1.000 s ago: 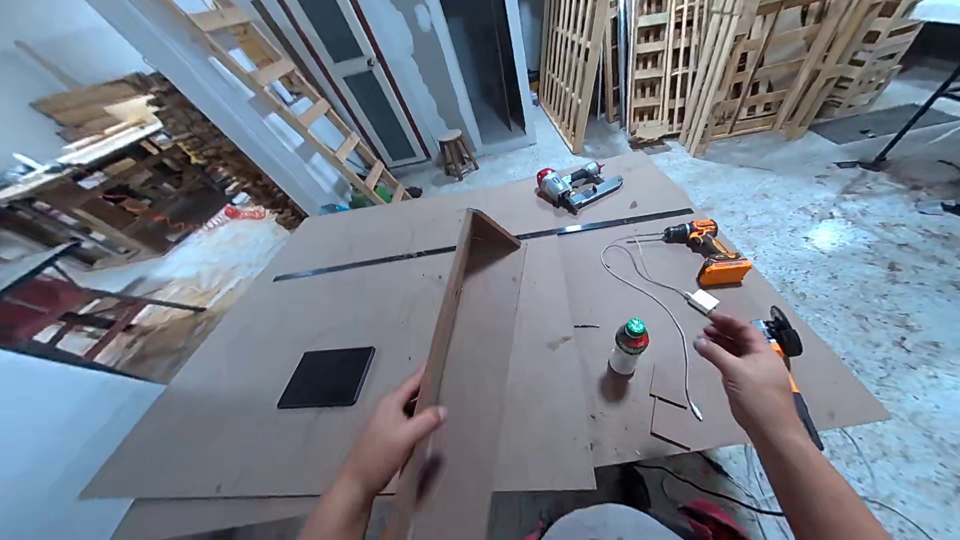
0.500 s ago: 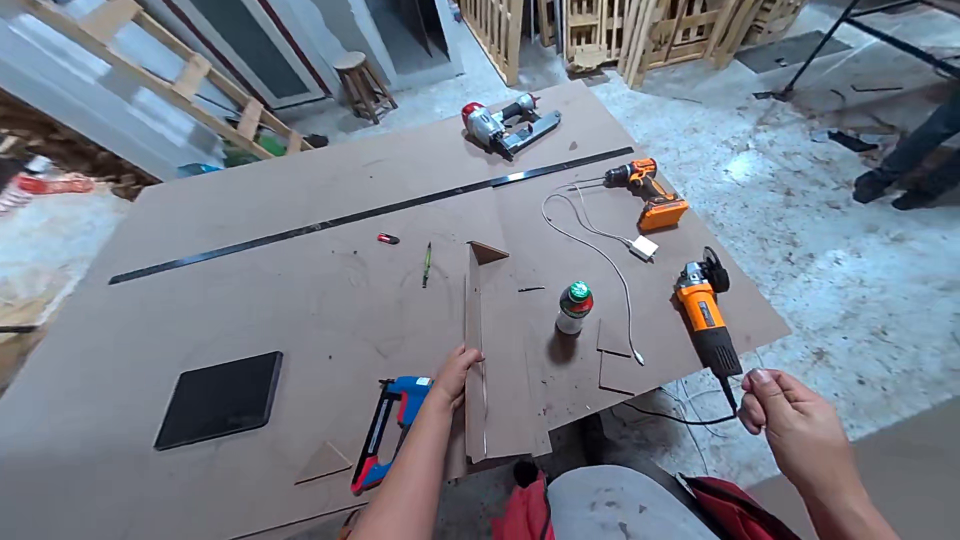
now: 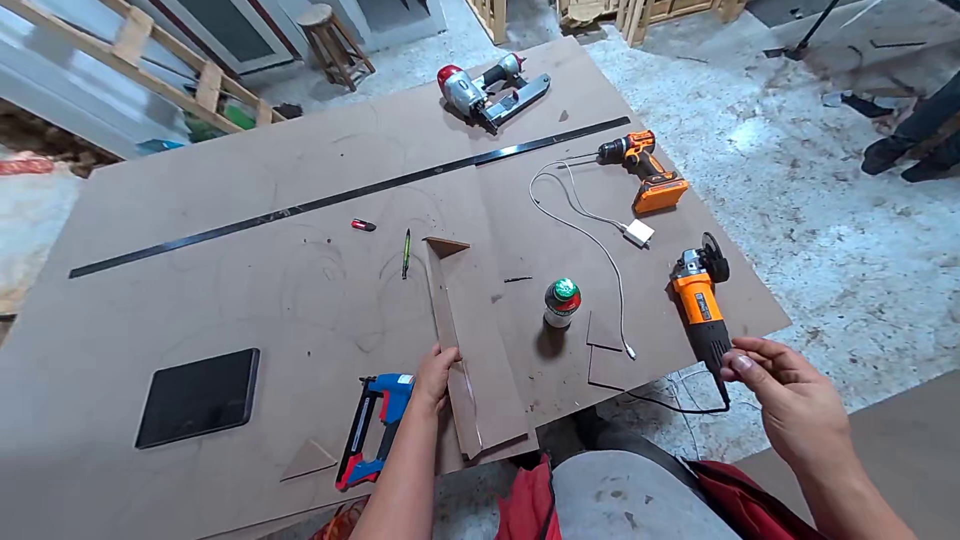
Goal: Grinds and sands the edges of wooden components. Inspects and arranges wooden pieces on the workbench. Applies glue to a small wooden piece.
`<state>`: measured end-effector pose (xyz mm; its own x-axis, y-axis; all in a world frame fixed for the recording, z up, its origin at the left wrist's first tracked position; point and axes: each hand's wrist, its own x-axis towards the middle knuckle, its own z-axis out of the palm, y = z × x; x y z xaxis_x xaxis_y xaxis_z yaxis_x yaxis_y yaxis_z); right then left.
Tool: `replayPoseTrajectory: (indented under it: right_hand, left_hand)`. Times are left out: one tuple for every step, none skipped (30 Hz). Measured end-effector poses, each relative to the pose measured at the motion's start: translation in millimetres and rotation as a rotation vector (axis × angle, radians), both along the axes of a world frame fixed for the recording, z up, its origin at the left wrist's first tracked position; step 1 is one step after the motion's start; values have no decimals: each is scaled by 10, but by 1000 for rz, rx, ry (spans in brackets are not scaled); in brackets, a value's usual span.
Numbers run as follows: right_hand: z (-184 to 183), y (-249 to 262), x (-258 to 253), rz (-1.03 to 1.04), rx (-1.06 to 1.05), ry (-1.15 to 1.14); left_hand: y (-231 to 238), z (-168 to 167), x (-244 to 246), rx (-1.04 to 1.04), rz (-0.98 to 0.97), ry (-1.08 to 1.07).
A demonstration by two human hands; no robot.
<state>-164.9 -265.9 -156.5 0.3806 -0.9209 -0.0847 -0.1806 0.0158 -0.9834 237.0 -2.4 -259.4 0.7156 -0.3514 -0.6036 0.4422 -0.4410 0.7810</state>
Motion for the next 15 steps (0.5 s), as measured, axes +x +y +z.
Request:
replayPoseTrajectory:
  right_hand:
    - [0, -26, 36, 4, -10, -9]
    - [-5, -52, 76, 14, -17, -26]
    - [-10, -77, 121, 27, -17, -44]
    - [-12, -102, 165, 44, -9, -54]
    - [-8, -124, 211, 61, 3, -56]
    - [-1, -141, 262, 79, 20, -56]
    - [8, -152, 316, 100, 35, -55]
    - [16, -159, 368, 126, 49, -51]
    - [21, -166, 418, 160, 57, -35]
    - [25, -169, 473, 198, 60, -11]
    - [32, -164, 533, 239, 60, 7]
    - [38, -152, 597, 284, 57, 24]
    - [39, -130, 662, 331, 48, 33]
    - [35, -95, 730, 380, 46, 28]
    - [27, -48, 802, 444, 52, 25]
  left_hand:
    - [10, 3, -2, 38, 4, -30]
    - [16, 10, -3, 82, -2, -60]
    - [26, 7, 3, 121, -18, -85]
    - [31, 5, 12, 161, -35, -107]
    - [30, 11, 20, 204, -52, -127]
    - [27, 19, 33, 247, -76, -142]
    - [29, 25, 51, 281, -104, -147]
    - [37, 19, 69, 304, -129, -151]
    - [45, -6, 88, 317, -140, -159]
    - [45, -28, 98, 329, -132, -168]
    - [48, -45, 104, 337, -114, -173]
    - [55, -70, 104, 339, -86, -195]
    - [72, -74, 101, 348, -74, -229]
    - [97, -39, 81, 364, -76, -272]
    - [117, 62, 30, 352, -82, -315]
